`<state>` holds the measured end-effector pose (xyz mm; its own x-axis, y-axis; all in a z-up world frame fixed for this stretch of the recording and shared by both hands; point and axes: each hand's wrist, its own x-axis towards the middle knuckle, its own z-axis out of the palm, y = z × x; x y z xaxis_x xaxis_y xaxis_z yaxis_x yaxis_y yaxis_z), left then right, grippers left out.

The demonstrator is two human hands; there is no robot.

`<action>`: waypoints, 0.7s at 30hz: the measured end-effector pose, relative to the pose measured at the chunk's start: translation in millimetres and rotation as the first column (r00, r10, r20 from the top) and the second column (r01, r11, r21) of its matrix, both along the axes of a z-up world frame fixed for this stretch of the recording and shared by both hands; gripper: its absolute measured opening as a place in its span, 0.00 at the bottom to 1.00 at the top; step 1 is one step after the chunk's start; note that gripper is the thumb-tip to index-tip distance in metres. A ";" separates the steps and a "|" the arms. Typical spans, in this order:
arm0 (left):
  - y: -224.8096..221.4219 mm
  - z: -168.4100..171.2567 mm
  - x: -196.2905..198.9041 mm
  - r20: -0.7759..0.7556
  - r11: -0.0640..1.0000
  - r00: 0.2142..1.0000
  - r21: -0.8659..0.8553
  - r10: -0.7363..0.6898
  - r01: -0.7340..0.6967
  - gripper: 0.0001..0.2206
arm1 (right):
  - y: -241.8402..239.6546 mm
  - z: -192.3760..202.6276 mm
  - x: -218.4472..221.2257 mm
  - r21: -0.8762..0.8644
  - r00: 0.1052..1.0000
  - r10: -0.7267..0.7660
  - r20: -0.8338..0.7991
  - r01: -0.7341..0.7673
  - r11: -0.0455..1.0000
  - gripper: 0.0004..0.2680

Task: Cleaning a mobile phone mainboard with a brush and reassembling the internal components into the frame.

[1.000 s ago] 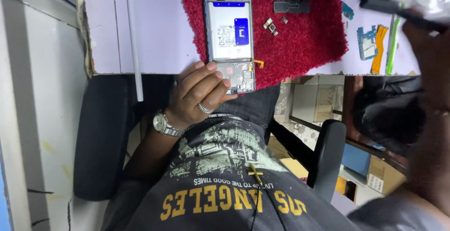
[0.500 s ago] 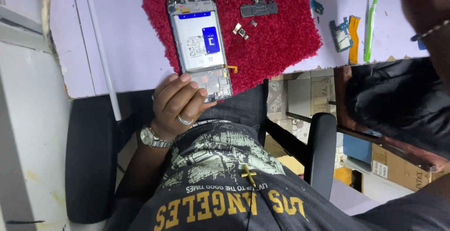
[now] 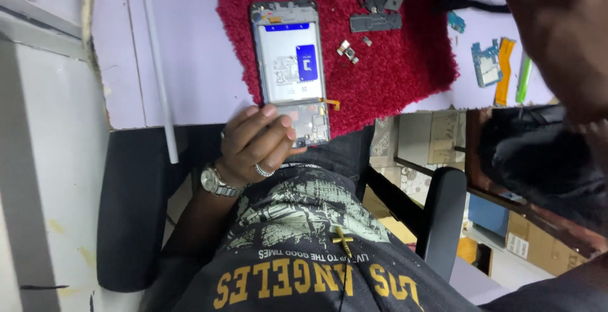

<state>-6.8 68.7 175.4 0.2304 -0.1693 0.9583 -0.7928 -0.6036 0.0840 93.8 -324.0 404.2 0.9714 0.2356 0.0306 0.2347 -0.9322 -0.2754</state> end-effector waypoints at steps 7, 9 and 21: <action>7.3 19.0 -1.3 -0.104 0.992 0.994 0.119 -0.034 0.047 0.05 | 59.1 4.3 -28.4 -0.067 0.752 0.601 -0.270 -0.638 0.767 0.18; 10.5 18.9 0.6 -0.106 0.991 0.993 0.119 -0.056 0.068 0.05 | 75.3 5.5 -29.8 -0.188 0.718 0.669 -0.193 -0.696 0.693 0.16; 14.2 13.3 4.2 -0.080 0.990 0.992 0.092 -0.100 0.107 0.06 | 148.7 -25.2 11.8 -0.251 0.580 0.811 0.082 -0.775 0.580 0.20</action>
